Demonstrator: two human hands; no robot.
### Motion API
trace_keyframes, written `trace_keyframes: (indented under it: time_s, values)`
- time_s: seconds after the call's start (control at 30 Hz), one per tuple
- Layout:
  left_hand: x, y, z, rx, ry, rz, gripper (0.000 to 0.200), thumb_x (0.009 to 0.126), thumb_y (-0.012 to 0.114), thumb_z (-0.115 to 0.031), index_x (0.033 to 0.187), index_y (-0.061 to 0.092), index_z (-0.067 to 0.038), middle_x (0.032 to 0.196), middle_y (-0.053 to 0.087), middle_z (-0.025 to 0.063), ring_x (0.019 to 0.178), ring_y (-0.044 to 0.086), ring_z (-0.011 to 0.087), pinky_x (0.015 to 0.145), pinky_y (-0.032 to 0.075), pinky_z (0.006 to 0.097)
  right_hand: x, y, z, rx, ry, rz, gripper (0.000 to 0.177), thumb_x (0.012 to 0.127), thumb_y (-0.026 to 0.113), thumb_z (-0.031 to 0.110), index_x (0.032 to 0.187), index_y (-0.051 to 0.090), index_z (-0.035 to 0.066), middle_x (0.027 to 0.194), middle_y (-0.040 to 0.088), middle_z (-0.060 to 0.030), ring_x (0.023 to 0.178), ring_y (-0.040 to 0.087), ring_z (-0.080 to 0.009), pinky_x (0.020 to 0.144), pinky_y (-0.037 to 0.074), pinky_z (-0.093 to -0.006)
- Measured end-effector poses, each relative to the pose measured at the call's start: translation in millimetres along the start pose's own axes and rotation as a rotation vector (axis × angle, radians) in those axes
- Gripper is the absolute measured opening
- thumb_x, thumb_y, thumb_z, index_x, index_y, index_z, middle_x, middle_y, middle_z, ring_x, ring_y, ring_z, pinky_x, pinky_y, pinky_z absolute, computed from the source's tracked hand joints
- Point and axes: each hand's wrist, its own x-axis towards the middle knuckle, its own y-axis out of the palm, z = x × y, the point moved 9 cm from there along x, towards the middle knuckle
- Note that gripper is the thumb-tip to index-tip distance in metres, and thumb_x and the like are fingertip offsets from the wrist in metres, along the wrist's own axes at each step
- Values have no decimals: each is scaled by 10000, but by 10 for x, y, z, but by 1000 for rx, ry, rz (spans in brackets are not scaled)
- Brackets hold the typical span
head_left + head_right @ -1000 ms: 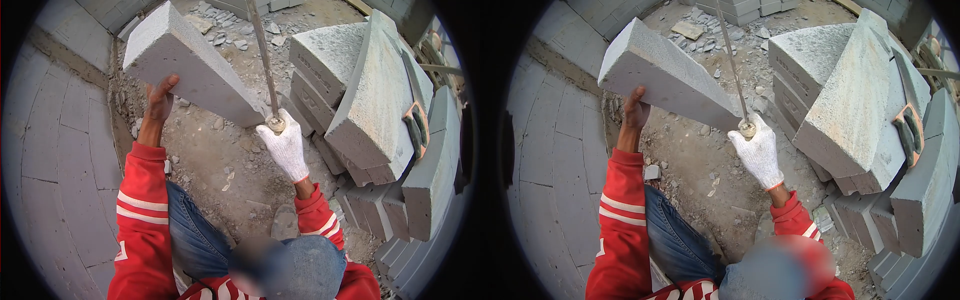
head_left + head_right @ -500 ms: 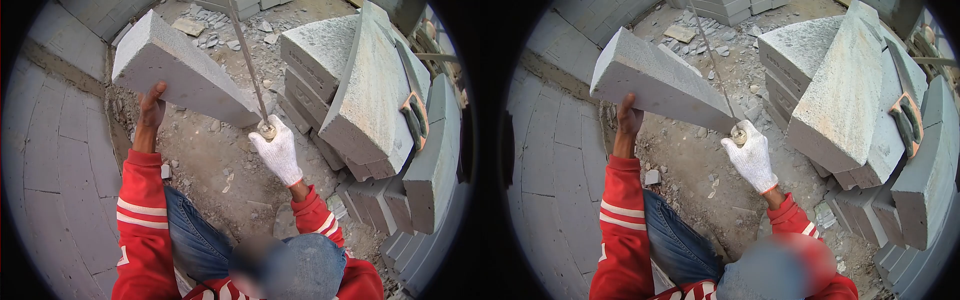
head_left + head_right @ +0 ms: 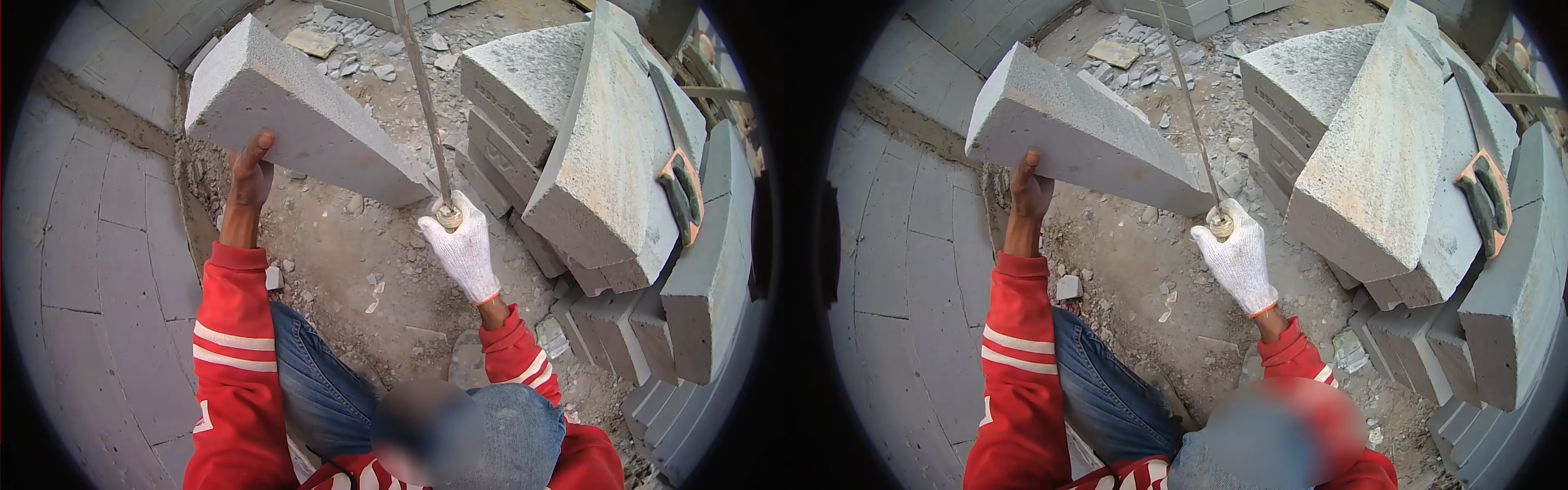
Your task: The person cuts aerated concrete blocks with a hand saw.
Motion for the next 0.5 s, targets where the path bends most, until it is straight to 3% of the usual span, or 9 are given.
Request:
trace_keyframes:
  time_s: [0.1, 0.17, 0.27, 0.33, 0.4, 0.43, 0.5]
  values:
    - [29, -34, 8, -12, 15, 9, 695, 881, 798, -386, 1411, 532, -24, 1290, 611, 77, 1247, 577, 265, 1093, 458, 459, -25, 4, -89, 137, -32, -94, 270, 843, 785, 185, 967, 639, -5, 773, 671, -190, 746, 700, -344, 697, 545, -427]
    - [14, 33, -35, -7, 29, -3, 687, 883, 796, -385, 1407, 536, -25, 1286, 613, 80, 1242, 581, 268, 1089, 461, 463, -83, 272, -782, -138, 63, -15, 261, 840, 777, 194, 946, 640, -1, 809, 689, -226, 821, 712, -417, 715, 553, -457]
    - [17, 139, -128, 13, 95, -42, 675, 886, 792, -387, 1400, 543, -28, 1281, 615, 84, 1233, 587, 271, 1080, 469, 468, -93, 322, -969, -321, 138, 114, 259, 837, 770, 212, 925, 642, 5, 833, 700, -244, 866, 699, -466, 732, 552, -484]
    - [-36, 98, -128, 28, 111, -82, 671, 887, 791, -390, 1397, 546, -30, 1280, 616, 85, 1229, 590, 271, 1075, 474, 469, -133, 293, -925, -252, 213, 169, 295, 832, 774, 247, 921, 643, -1, 833, 694, -240, 841, 696, -461, 729, 549, -489]
    - [16, 35, -74, -25, 92, -58, 689, 884, 795, -401, 1408, 540, -34, 1282, 616, 83, 1237, 587, 275, 1070, 481, 471, 8, 117, -364, -100, -31, 23, 281, 838, 784, 214, 923, 634, -7, 823, 686, -209, 768, 692, -400, 712, 547, -457]
    - [10, -30, -41, -23, 83, -65, 689, 884, 795, -401, 1408, 540, -34, 1282, 616, 83, 1237, 587, 275, 1070, 481, 471, 32, 73, -142, -100, -24, 33, 281, 838, 784, 214, 923, 634, -7, 823, 686, -209, 768, 692, -400, 712, 547, -457]
    - [35, -105, 9, -66, 69, -29, 693, 884, 793, -409, 1409, 544, -32, 1291, 617, 83, 1248, 585, 278, 1068, 485, 468, 69, -58, 236, 90, -49, -30, 254, 846, 792, 167, 925, 625, -7, 812, 676, -167, 716, 663, -312, 704, 540, -411]
